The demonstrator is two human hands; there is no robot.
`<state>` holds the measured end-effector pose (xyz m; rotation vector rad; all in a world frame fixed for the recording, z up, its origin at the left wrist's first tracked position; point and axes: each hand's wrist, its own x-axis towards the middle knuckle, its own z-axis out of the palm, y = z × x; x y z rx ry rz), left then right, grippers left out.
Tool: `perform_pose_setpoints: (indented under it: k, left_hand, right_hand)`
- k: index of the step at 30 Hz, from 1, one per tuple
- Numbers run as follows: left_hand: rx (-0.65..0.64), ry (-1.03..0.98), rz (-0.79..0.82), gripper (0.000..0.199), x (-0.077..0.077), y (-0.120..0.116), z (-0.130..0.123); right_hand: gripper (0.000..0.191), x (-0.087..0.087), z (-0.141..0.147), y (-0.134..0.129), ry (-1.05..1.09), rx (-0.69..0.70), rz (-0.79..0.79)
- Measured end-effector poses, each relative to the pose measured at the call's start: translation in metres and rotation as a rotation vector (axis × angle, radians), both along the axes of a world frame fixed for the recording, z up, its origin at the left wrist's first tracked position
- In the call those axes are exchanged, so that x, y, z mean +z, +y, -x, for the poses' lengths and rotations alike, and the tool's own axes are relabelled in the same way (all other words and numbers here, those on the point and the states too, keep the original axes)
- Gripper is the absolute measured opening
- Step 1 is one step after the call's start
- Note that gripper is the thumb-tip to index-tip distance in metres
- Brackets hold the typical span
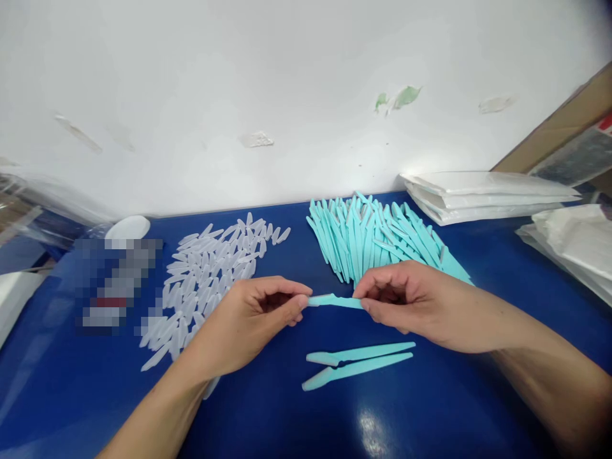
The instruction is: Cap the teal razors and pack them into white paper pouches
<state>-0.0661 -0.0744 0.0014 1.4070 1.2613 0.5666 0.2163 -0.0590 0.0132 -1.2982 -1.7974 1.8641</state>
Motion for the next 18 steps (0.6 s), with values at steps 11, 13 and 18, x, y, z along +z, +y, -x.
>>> perform_pose_setpoints:
  k: [11, 13, 18]
  left_hand:
    - [0.016, -0.300, 0.244, 0.023, -0.008, -0.001, -0.004]
    - [0.060, -0.296, 0.236, 0.022, -0.008, 0.005, 0.008]
    - [0.137, -0.166, 0.019, 0.022, -0.005, 0.008, 0.018]
  right_hand:
    - [0.015, 0.001, 0.001, 0.001, -0.012, 0.010, -0.038]
    - [0.017, 0.001, -0.003, 0.002, -0.031, -0.022, -0.063]
    - [0.020, 0.002, -0.009, 0.006, -0.043, -0.070, -0.070]
